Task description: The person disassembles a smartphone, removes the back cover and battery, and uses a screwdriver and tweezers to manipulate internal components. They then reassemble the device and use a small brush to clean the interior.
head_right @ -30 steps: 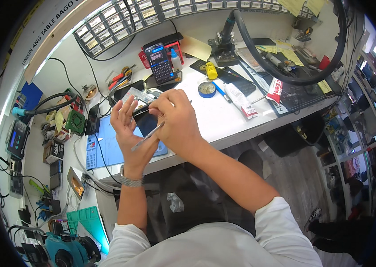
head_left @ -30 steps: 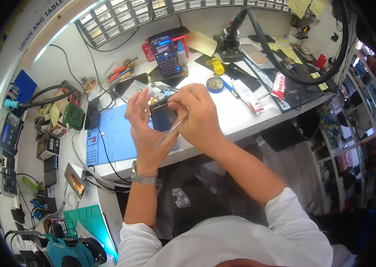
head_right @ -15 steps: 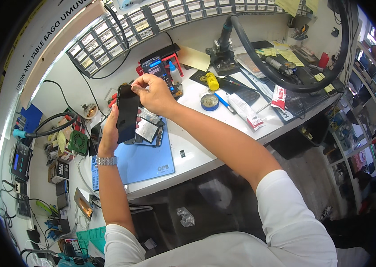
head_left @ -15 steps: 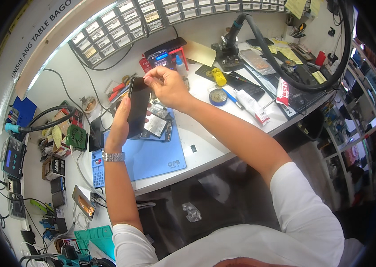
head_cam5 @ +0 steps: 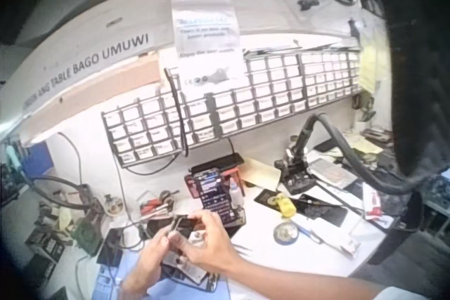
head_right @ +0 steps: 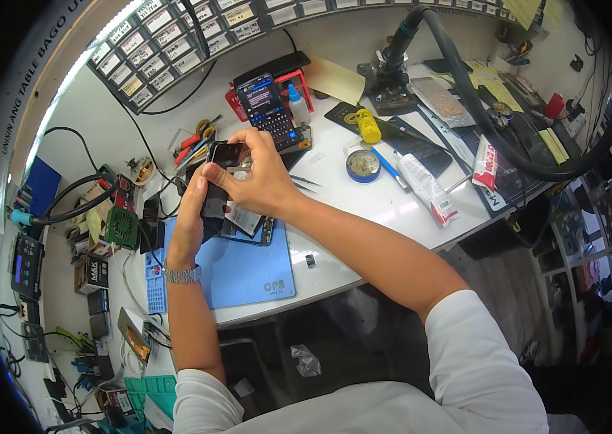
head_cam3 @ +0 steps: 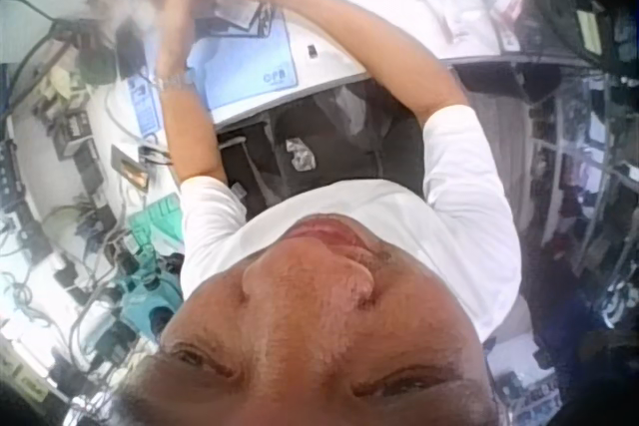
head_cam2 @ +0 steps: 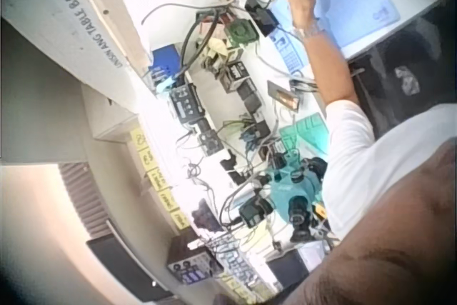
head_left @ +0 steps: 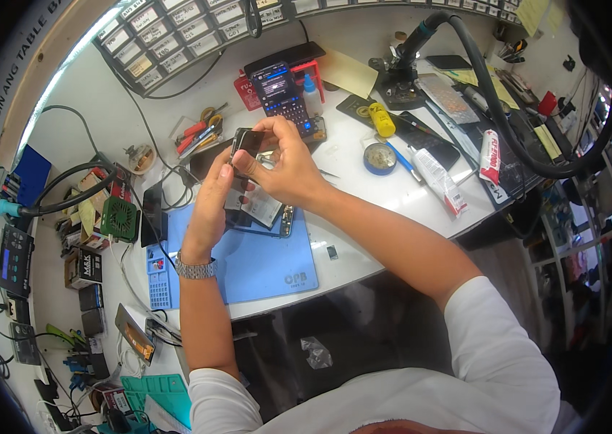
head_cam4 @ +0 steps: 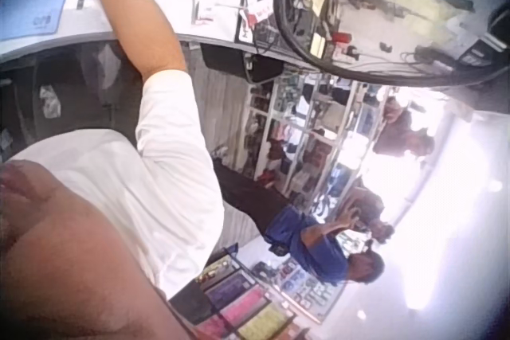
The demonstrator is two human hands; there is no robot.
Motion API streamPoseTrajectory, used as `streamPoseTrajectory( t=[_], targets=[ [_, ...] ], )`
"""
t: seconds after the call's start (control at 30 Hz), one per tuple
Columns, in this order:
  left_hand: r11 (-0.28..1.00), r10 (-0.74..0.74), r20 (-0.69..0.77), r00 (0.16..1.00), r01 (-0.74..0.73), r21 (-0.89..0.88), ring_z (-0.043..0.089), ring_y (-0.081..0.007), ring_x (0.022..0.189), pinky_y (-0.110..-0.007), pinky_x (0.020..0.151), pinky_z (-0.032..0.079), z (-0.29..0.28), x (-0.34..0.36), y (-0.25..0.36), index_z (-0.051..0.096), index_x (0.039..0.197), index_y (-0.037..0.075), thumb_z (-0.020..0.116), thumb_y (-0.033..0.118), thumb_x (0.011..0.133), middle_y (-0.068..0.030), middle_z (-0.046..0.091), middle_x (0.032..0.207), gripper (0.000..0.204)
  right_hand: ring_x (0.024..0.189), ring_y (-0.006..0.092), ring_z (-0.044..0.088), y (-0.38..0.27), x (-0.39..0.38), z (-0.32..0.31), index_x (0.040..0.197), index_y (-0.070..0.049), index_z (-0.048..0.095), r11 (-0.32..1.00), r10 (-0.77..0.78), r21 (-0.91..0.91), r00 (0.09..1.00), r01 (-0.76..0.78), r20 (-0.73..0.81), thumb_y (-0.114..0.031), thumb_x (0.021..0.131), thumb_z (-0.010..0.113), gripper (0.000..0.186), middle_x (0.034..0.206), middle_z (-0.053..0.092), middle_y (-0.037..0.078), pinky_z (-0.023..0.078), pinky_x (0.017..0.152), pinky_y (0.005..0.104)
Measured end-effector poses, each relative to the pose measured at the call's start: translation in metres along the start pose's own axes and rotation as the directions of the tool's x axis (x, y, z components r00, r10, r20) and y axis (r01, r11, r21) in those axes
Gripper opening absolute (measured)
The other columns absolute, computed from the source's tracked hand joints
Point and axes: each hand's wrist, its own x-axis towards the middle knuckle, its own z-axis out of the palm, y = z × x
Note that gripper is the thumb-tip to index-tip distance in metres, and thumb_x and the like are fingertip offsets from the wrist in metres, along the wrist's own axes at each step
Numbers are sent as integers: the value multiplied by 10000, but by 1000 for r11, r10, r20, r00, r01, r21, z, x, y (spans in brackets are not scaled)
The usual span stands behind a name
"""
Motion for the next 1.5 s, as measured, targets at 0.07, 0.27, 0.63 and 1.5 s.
streamPoseTrajectory(
  t=[0.07, 0.27, 0.63, 1.5],
  targets=[
    [1000, -12, -12, 1000, 12, 26, 617, -134, 1057, -303, 866, 517, 3, -1, 1, 487, 1618, 50, 518, 459, 1150, -49, 640, 1264, 622, 1173, 203, 616, -1, -1, -1, 1339, -45, 533, 1000, 4, 2, 1000, -4, 8, -464, 980, 854, 639, 1289, 546, 123, 538, 953, 375],
    [999, -38, -43, 998, 38, -4, 626, -126, 1055, -298, 871, 518, 10, -1, -1, 507, 1603, 70, 590, 437, 1123, -25, 651, 1211, 610, 1058, 189, 616, 1, -2, -2, 1268, -25, 570, 952, 54, 303, 999, -53, 5, -378, 963, 876, 558, 1144, 623, 107, 532, 922, 339],
    [998, -59, -117, 991, 55, -38, 694, -129, 883, -268, 735, 550, 8, -3, 0, 622, 1494, 48, 701, 383, 1067, -59, 711, 1124, 548, 1049, 118, 621, -9, -5, -9, 1246, -29, 593, 926, 144, 337, 984, -170, 100, -320, 985, 857, 472, 1111, 665, 66, 546, 872, 294],
    [992, -122, -154, 981, 120, -26, 721, -146, 710, -278, 670, 621, 1, -5, -3, 749, 1162, -52, 805, 433, 934, -65, 730, 983, 538, 1021, 154, 683, 1, -4, -10, 1250, 26, 598, 855, 57, 501, 985, -133, 164, -257, 1002, 842, 449, 1127, 733, 110, 564, 967, 331]
  ],
)
